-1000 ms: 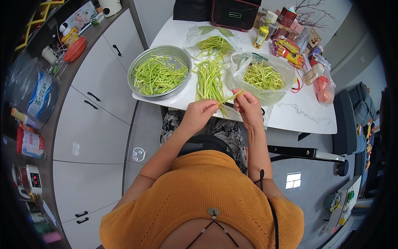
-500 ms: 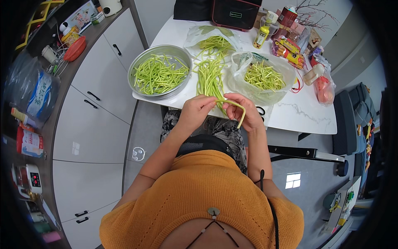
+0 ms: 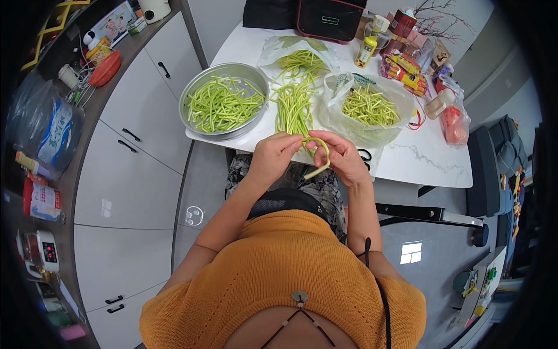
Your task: The person prepares long green vegetable strands by hand, peeling or separating them and placing them into a bowl and a plastic bag.
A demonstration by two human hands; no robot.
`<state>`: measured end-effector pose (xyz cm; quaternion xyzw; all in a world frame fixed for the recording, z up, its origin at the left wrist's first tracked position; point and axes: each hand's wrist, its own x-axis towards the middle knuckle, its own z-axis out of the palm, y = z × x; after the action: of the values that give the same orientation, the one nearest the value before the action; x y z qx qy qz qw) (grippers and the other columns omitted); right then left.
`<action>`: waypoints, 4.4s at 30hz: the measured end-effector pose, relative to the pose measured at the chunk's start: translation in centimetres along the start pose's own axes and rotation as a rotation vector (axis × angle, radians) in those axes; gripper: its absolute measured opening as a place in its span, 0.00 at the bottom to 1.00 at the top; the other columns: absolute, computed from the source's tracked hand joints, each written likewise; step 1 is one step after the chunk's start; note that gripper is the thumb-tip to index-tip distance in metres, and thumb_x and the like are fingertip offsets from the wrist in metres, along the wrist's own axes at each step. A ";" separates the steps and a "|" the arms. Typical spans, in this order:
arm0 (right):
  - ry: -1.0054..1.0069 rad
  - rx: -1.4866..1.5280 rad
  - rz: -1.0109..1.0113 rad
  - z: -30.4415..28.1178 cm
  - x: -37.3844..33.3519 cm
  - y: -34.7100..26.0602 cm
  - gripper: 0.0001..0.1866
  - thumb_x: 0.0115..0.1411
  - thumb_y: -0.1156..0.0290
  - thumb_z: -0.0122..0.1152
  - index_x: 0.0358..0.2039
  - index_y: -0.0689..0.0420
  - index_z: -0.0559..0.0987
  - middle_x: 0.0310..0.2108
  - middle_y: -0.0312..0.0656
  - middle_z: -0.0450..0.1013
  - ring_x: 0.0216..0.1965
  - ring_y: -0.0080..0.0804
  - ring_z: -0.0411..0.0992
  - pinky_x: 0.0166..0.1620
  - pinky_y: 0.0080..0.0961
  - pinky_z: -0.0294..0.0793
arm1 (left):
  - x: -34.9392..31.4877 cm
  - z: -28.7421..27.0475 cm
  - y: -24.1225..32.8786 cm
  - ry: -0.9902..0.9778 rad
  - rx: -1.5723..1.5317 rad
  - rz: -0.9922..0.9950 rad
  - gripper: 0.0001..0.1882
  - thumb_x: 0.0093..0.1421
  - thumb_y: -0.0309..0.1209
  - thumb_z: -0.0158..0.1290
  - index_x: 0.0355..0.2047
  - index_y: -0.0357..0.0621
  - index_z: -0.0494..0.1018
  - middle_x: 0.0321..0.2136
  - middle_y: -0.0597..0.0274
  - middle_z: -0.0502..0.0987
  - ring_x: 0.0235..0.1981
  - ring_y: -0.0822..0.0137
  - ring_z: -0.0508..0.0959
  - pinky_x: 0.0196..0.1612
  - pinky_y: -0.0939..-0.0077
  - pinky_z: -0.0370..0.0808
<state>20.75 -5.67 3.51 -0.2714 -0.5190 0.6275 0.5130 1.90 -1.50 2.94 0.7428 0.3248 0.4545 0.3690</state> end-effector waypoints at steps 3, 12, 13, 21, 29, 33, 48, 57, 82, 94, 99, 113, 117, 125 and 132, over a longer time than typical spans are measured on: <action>0.095 -0.053 0.000 0.0 0.0 0.3 0.23 0.55 0.64 0.58 0.50 0.60 0.69 0.37 0.38 0.72 0.28 0.18 0.68 0.32 0.13 0.70 | -0.1 0.1 -0.1 -0.018 0.024 0.014 0.09 0.54 0.23 0.50 0.36 0.34 0.74 0.23 0.57 0.75 0.24 0.71 0.74 0.28 0.81 0.68; 0.250 0.054 0.026 -0.6 -0.1 1.3 0.11 0.57 0.70 0.55 0.39 0.61 0.75 0.25 0.33 0.71 0.24 0.17 0.67 0.28 0.12 0.68 | -0.2 0.5 0.0 -0.083 0.026 0.006 0.09 0.54 0.24 0.52 0.35 0.34 0.74 0.25 0.58 0.76 0.25 0.71 0.74 0.30 0.81 0.69; 0.264 0.052 0.027 -0.5 -0.1 1.2 0.11 0.57 0.70 0.55 0.39 0.61 0.75 0.25 0.33 0.71 0.23 0.17 0.67 0.27 0.12 0.67 | -0.2 0.5 0.1 -0.090 0.023 -0.010 0.09 0.53 0.24 0.52 0.35 0.34 0.74 0.25 0.58 0.76 0.25 0.71 0.74 0.30 0.82 0.69; 0.364 0.160 0.012 -0.6 0.2 0.6 0.13 0.58 0.69 0.54 0.42 0.62 0.74 0.24 0.31 0.69 0.20 0.16 0.63 0.24 0.11 0.63 | -0.1 0.6 0.6 -0.069 -0.098 -0.123 0.09 0.54 0.26 0.52 0.35 0.36 0.74 0.24 0.56 0.75 0.23 0.70 0.73 0.27 0.79 0.69; 0.461 -0.036 0.012 -1.2 0.3 0.3 0.12 0.58 0.70 0.53 0.42 0.59 0.73 0.26 0.33 0.71 0.20 0.13 0.63 0.22 0.09 0.61 | 0.1 0.0 -0.1 -0.094 -0.099 -0.179 0.08 0.56 0.25 0.50 0.34 0.33 0.74 0.24 0.63 0.75 0.23 0.79 0.71 0.27 0.87 0.68; 0.493 -0.013 -0.040 -1.1 0.5 0.2 0.12 0.57 0.70 0.55 0.42 0.59 0.74 0.24 0.32 0.70 0.18 0.13 0.61 0.21 0.08 0.57 | 0.3 0.0 -0.1 -0.214 -0.358 -0.424 0.08 0.57 0.25 0.49 0.33 0.33 0.74 0.23 0.65 0.75 0.24 0.77 0.71 0.29 0.86 0.68; 0.496 -0.096 -0.018 -0.7 0.8 0.5 0.07 0.57 0.70 0.55 0.34 0.59 0.72 0.20 0.33 0.70 0.15 0.12 0.57 0.18 0.09 0.52 | 0.2 0.6 -1.6 -0.148 -0.197 -0.044 0.07 0.56 0.27 0.49 0.32 0.39 0.75 0.27 0.62 0.72 0.27 0.71 0.71 0.31 0.80 0.67; 0.486 -0.122 0.078 -0.4 0.9 1.2 0.05 0.56 0.71 0.55 0.32 0.57 0.72 0.20 0.32 0.68 0.13 0.12 0.55 0.17 0.09 0.51 | 0.1 0.6 -0.4 -0.049 -0.440 -0.155 0.10 0.55 0.19 0.49 0.39 0.35 0.71 0.31 0.62 0.71 0.32 0.75 0.71 0.38 0.86 0.68; 0.100 -0.005 0.120 1.0 0.3 -0.1 0.16 0.61 0.63 0.49 0.46 0.59 0.71 0.29 0.39 0.73 0.19 0.15 0.65 0.21 0.08 0.63 | -0.1 0.2 -0.9 0.054 0.048 0.143 0.08 0.51 0.21 0.52 0.34 0.37 0.76 0.27 0.58 0.74 0.27 0.68 0.74 0.29 0.81 0.69; 0.093 0.079 0.012 0.9 0.2 0.1 0.19 0.59 0.65 0.52 0.49 0.61 0.69 0.36 0.39 0.73 0.24 0.17 0.67 0.28 0.12 0.68 | 0.0 -0.1 -0.7 0.061 0.046 0.072 0.08 0.52 0.24 0.53 0.33 0.36 0.75 0.27 0.55 0.75 0.27 0.61 0.75 0.30 0.75 0.71; 0.081 0.006 0.010 1.3 0.2 -0.1 0.21 0.57 0.68 0.55 0.50 0.62 0.68 0.37 0.37 0.73 0.26 0.16 0.67 0.30 0.13 0.69 | 0.1 -0.2 -0.5 0.066 0.059 0.103 0.08 0.52 0.21 0.53 0.33 0.36 0.76 0.26 0.57 0.76 0.27 0.67 0.75 0.30 0.80 0.69; 0.347 -0.153 -0.084 1.0 0.3 0.9 0.09 0.56 0.76 0.55 0.38 0.63 0.76 0.23 0.34 0.71 0.22 0.16 0.67 0.27 0.12 0.67 | -0.2 0.5 0.4 -0.002 -0.002 0.088 0.07 0.51 0.24 0.54 0.31 0.36 0.75 0.26 0.56 0.75 0.26 0.61 0.75 0.30 0.75 0.70; 0.384 -0.155 -0.036 1.3 0.4 0.3 0.09 0.55 0.77 0.56 0.38 0.63 0.75 0.25 0.35 0.71 0.22 0.16 0.66 0.26 0.11 0.66 | -0.1 0.5 0.2 0.025 0.002 0.055 0.06 0.52 0.22 0.54 0.31 0.34 0.75 0.24 0.59 0.74 0.24 0.71 0.72 0.27 0.81 0.68; 0.517 -0.135 -0.162 1.3 0.7 0.9 0.06 0.52 0.78 0.60 0.30 0.62 0.73 0.23 0.34 0.69 0.21 0.13 0.64 0.23 0.10 0.63 | -0.4 1.1 -0.9 -0.013 -0.412 -0.273 0.07 0.56 0.24 0.51 0.35 0.35 0.73 0.23 0.67 0.73 0.18 0.82 0.66 0.20 0.90 0.62; 0.490 -0.539 -0.101 1.4 0.4 1.4 0.03 0.49 0.78 0.62 0.27 0.62 0.77 0.18 0.28 0.68 0.19 0.10 0.59 0.22 0.09 0.59 | -0.1 0.6 -0.8 0.023 -0.594 -0.407 0.07 0.56 0.27 0.51 0.34 0.36 0.72 0.22 0.68 0.72 0.15 0.83 0.65 0.17 0.92 0.60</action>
<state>18.91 -5.69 2.74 -0.5130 -0.5400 0.3586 0.5627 2.30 -1.31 2.09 0.5179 0.3239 0.4549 0.6480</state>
